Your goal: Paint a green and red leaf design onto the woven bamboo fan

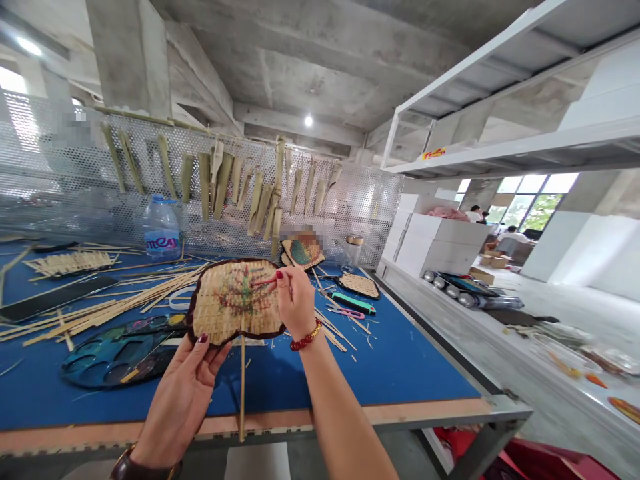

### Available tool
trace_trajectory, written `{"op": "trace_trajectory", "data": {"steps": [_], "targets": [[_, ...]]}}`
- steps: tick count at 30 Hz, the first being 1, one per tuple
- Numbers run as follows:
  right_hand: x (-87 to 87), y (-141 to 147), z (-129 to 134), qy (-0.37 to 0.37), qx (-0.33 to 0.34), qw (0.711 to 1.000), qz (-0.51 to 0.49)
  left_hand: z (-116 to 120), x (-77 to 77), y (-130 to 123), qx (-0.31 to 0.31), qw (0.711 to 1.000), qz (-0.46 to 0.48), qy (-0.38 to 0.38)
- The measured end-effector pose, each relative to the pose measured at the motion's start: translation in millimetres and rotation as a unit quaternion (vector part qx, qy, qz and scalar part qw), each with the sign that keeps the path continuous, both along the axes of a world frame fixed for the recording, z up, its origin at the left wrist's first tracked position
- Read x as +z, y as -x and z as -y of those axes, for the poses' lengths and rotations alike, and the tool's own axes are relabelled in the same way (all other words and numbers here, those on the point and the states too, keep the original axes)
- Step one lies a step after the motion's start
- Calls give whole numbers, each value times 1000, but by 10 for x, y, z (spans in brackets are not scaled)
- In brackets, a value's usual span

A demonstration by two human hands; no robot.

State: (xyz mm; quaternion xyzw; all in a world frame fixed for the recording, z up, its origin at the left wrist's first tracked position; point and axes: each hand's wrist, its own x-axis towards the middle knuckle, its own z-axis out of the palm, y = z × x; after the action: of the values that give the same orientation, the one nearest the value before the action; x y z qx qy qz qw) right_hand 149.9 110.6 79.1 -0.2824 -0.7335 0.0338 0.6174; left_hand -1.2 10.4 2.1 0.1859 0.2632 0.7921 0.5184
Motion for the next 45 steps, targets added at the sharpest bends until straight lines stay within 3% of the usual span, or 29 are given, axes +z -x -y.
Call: {"op": "trace_trajectory", "data": {"steps": [4, 7, 11, 13, 17, 20, 23, 28, 32, 35, 40, 43, 45], "targets": [[20, -47, -20, 5, -52, 999, -14, -3, 11, -2, 3, 1000, 4, 1], [54, -179, -79, 3, -76, 989, -125, 8, 9, 1, 3, 1000, 14, 3], [64, -297, -203, 9, -59, 971, -231, 34, 9, 28, 4, 999, 37, 12], [19, -276, -270, 34, -42, 978, -201, 49, 43, 61, 6, 998, 52, 16], [-166, -80, -351, 40, -37, 998, -24, 73, 234, 212, 25, 998, 55, -14], [-331, 129, -335, 33, -21, 994, 105, 83, 447, 462, 60, 997, 31, -42], [-460, 301, -275, 39, 2, 982, 182, 98, 674, 865, 112, 992, 2, -60], [-569, 434, -216, 66, 9, 967, 245, 96, 1031, 1655, 193, 972, -64, -116], [-636, 463, -247, 78, 7, 960, 268, 13, 1143, 1981, 213, 969, -60, -110], [-682, 462, -268, 89, 8, 957, 276, -57, 1100, 1938, 182, 976, -47, -107], [-664, 450, -294, 109, 43, 968, 222, -167, 984, 1561, 122, 987, -29, -104], [-587, 465, -299, 165, 114, 972, 125, -282, 931, 1244, 63, 993, -29, -96], [-532, 474, -292, 221, 196, 953, 68, -375, 897, 1019, 24, 995, -32, -90]]}}
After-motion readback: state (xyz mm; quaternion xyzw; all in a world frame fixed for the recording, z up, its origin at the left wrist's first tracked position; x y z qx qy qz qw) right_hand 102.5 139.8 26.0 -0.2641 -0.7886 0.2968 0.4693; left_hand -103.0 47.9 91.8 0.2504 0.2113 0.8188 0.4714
